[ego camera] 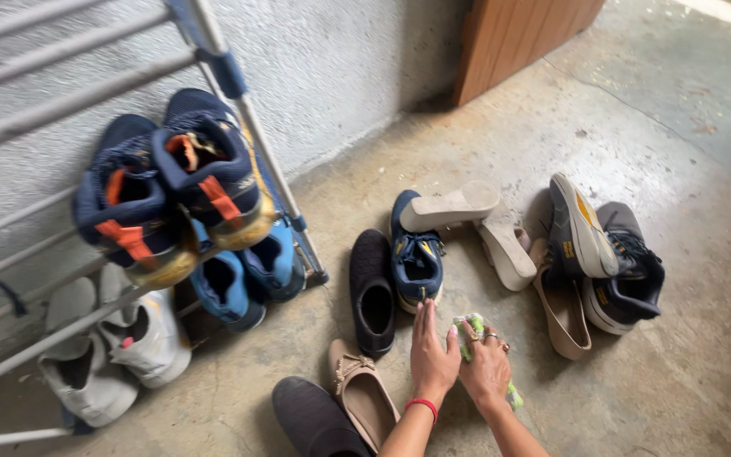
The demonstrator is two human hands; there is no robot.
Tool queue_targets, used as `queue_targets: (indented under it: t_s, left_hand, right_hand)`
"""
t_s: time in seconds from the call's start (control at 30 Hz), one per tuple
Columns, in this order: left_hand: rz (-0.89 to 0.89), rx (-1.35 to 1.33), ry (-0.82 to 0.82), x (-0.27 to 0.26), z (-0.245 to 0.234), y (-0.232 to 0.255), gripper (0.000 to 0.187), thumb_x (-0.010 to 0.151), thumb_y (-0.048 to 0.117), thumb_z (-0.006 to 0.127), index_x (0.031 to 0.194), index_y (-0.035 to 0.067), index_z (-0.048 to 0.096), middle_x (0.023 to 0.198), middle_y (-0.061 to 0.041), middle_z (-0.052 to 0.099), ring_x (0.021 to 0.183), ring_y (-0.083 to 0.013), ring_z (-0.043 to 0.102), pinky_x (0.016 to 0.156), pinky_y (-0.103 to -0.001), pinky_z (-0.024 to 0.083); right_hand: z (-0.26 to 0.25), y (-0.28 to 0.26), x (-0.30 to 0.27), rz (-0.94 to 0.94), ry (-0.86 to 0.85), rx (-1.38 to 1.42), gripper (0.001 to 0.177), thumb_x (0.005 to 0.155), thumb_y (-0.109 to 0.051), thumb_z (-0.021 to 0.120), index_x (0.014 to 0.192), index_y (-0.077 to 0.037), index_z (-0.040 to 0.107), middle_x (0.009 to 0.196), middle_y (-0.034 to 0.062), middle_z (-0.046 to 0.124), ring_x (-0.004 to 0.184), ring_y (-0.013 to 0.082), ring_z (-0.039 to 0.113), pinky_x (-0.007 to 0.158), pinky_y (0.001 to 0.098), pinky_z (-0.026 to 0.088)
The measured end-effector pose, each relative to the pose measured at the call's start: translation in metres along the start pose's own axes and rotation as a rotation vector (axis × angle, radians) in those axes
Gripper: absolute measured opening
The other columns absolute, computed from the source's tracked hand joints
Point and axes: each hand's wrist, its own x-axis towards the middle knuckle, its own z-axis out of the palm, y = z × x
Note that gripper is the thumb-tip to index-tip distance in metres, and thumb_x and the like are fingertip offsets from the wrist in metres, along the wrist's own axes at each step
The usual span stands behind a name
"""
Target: The person wipes several pairs of shoes with a cloth, cleaning the uppers and soles. After wiping each shoe, the person places it on a nearby metal shoe rack.
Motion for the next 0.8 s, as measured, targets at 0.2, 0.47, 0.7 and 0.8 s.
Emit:
queue_targets:
  t_s: [0.2, 0.47, 0.7, 0.8]
  left_hand:
    - [0.263, 0.242, -0.05, 0.027, 0.002, 0.008, 0.084, 0.087, 0.014, 0.065, 0.156, -0.01, 0.024, 0.165, -0.028, 0.024, 0.155, -0.0383, 0.02, 0.126, -0.045, 0.017]
    - [0.245, 0.543, -0.128, 0.081, 0.027, -0.02, 0.096, 0.08, 0.021, 0.073, 0.152, -0.014, 0.02, 0.16, -0.032, 0.026, 0.151, -0.0393, 0.021, 0.123, -0.048, 0.015]
    - [0.072, 0.861, -0.332, 0.102, 0.029, -0.028, 0.065, 0.076, 0.032, 0.082, 0.126, -0.003, 0.061, 0.119, -0.017, 0.061, 0.12, -0.0311, 0.051, 0.116, -0.043, 0.029]
    - [0.024, 1.004, -0.424, 0.092, 0.038, -0.045, 0.026, 0.082, 0.028, 0.076, 0.099, 0.008, 0.076, 0.111, -0.013, 0.066, 0.114, -0.0282, 0.054, 0.105, -0.041, 0.037]
  right_hand:
    - [0.043, 0.025, -0.025, 0.065, -0.288, -0.048, 0.068, 0.078, -0.023, 0.076, 0.141, -0.018, 0.05, 0.147, 0.0188, 0.044, 0.12, 0.0422, 0.056, 0.097, 0.048, 0.054]
    - [0.052, 0.019, -0.03, 0.111, -0.453, -0.153, 0.095, 0.077, -0.008, 0.068, 0.159, -0.024, 0.022, 0.16, 0.0128, 0.026, 0.138, 0.0475, 0.036, 0.097, 0.0535, 0.053]
    - [0.037, 0.007, -0.019, 0.157, -0.593, -0.199, 0.099, 0.079, -0.013, 0.073, 0.161, -0.023, 0.019, 0.161, 0.0108, 0.025, 0.138, 0.0444, 0.039, 0.097, 0.0496, 0.055]
    - [0.035, 0.01, -0.007, 0.168, -0.449, -0.057, 0.087, 0.079, -0.025, 0.078, 0.154, -0.024, 0.033, 0.154, 0.0146, 0.036, 0.13, 0.0472, 0.048, 0.098, 0.049, 0.054]
